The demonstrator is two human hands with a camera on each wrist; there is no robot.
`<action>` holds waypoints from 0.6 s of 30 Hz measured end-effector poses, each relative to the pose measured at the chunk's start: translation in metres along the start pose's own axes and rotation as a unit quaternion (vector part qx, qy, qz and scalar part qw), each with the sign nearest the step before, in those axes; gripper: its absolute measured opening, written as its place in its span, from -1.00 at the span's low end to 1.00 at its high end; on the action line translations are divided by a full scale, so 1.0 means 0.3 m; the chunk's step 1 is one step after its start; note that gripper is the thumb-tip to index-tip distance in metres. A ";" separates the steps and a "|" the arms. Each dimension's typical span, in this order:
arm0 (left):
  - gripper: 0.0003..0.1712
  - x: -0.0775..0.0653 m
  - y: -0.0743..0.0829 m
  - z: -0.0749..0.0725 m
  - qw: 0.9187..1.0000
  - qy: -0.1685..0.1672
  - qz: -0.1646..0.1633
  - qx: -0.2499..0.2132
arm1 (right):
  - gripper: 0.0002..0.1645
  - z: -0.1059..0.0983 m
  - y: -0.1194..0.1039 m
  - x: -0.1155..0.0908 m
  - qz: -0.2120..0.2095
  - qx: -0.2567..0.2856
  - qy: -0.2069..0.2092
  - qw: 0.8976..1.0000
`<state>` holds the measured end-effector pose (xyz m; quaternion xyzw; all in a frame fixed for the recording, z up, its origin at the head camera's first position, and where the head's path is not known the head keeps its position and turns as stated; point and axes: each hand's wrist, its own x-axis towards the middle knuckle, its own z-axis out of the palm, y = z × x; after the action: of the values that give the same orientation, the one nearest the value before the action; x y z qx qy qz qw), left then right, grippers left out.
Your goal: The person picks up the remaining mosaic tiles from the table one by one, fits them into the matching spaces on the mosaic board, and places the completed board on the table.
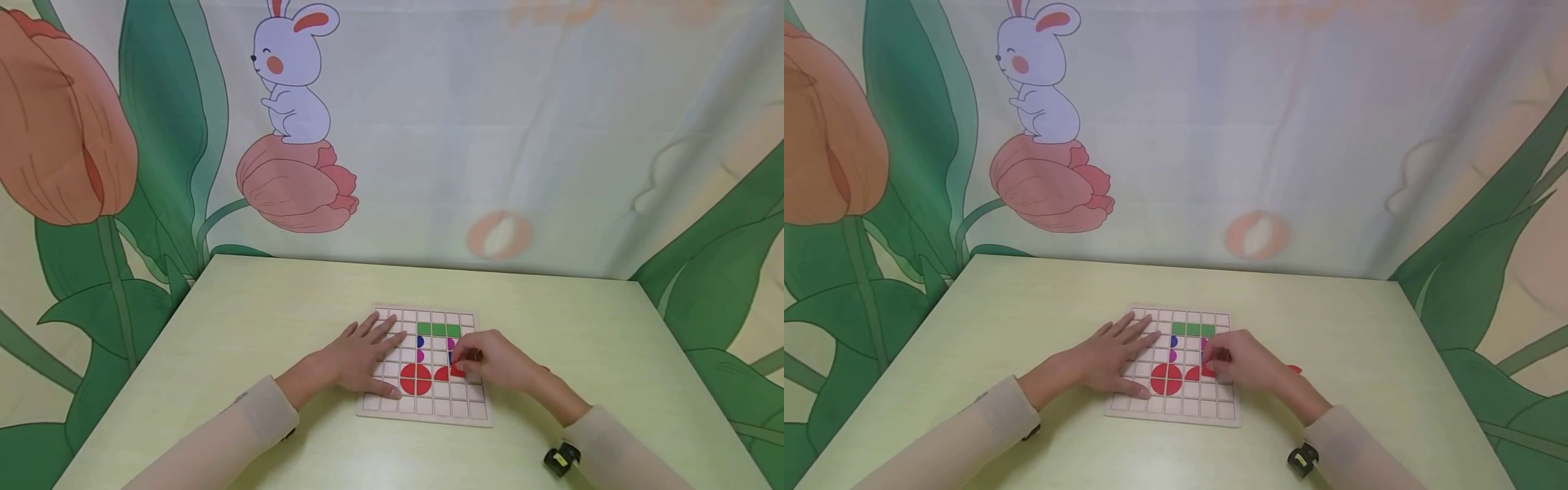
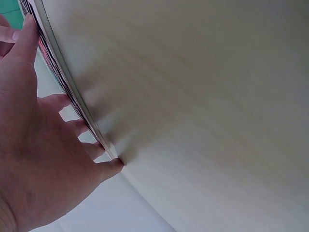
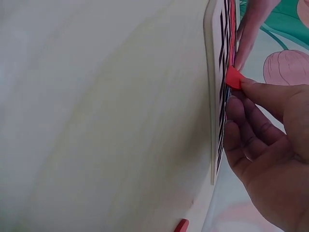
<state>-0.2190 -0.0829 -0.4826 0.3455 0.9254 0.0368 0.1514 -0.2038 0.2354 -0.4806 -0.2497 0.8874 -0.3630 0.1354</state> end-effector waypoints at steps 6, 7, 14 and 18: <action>0.32 0.001 0.002 0.000 1.000 0.001 -0.001 0.000 | -0.90 0.005 0.007 -0.008 -0.012 0.002 -0.009 1.000; 0.32 0.001 0.002 0.000 1.000 0.001 -0.001 -0.001 | -0.91 0.005 0.006 -0.008 -0.011 0.002 -0.011 1.000; 0.32 0.000 0.001 0.000 1.000 0.003 0.000 0.000 | -0.91 0.005 0.004 -0.001 -0.003 -0.008 -0.020 1.000; 0.32 0.000 0.001 0.001 1.000 0.003 -0.001 0.001 | -0.89 0.007 0.004 0.004 -0.003 -0.013 -0.023 1.000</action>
<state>-0.2188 -0.0827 -0.4828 0.3446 0.9262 0.0364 0.1484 -0.2042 0.2343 -0.4828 -0.2626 0.8880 -0.3456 0.1518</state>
